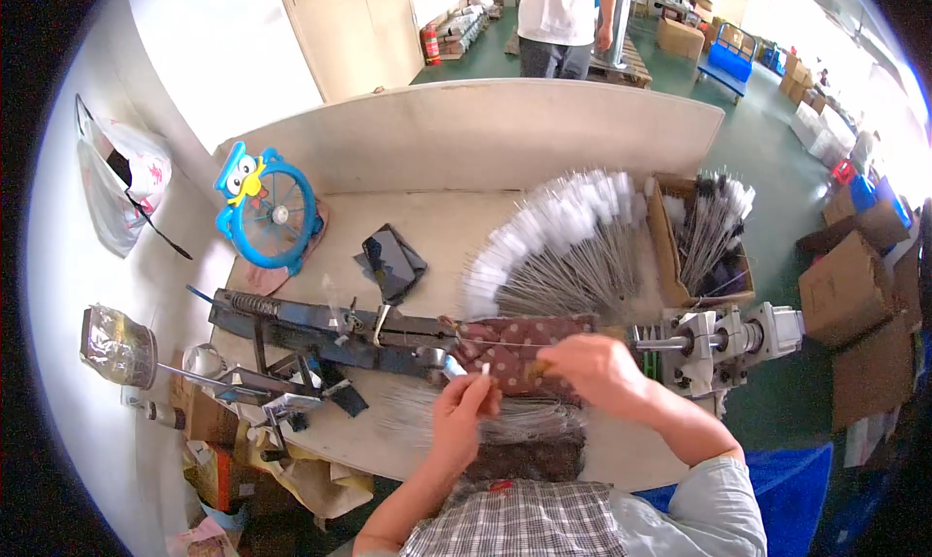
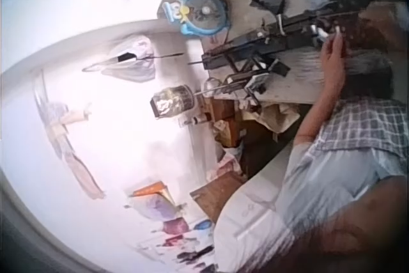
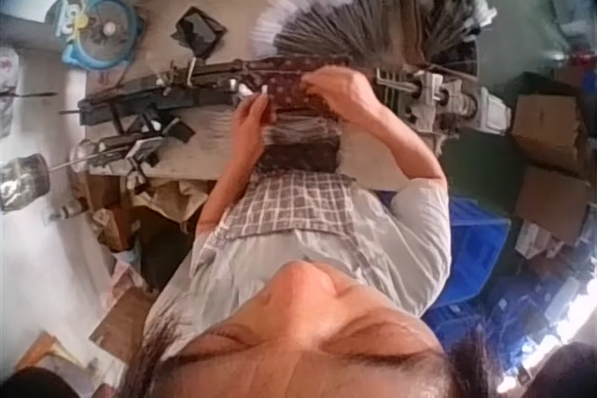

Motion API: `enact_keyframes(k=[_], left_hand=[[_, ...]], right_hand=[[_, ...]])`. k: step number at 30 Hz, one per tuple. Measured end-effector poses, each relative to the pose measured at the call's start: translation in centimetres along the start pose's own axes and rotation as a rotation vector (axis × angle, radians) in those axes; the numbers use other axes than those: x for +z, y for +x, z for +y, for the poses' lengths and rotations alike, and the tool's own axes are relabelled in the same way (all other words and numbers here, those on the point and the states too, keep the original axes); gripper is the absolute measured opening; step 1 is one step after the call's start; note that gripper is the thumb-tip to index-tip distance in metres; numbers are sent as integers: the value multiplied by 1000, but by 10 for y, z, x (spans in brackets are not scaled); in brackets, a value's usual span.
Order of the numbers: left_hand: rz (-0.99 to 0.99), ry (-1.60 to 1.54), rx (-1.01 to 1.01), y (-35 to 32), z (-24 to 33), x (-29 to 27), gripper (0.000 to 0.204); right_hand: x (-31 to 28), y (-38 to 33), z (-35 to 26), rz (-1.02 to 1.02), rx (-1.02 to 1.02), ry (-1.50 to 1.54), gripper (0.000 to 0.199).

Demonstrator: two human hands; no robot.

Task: The recorder is assembling small cylindrical brushes by inserting brush heads into holders and using a specialized workbench machine to secure them.

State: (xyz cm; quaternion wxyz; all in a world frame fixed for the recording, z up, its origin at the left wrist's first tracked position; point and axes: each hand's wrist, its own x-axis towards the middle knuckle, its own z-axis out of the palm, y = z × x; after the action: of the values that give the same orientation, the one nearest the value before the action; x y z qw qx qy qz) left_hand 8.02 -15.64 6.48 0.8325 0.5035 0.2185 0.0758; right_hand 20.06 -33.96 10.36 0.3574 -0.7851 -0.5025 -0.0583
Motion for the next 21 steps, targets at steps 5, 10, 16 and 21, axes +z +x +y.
enact_keyframes(k=[5,10,16,21], left_hand=[[-47,-67,6,31,-12,40,16],[-24,-34,58,34,-17,41,18],[-79,45,11,36,-36,42,18],[-98,27,24,39,-27,55,18]], right_hand=[[-18,13,13,34,205,52,22],[-19,6,24,63,274,160,21],[-22,-3,17,-27,404,231,21],[-30,-3,13,-92,212,151,17]])
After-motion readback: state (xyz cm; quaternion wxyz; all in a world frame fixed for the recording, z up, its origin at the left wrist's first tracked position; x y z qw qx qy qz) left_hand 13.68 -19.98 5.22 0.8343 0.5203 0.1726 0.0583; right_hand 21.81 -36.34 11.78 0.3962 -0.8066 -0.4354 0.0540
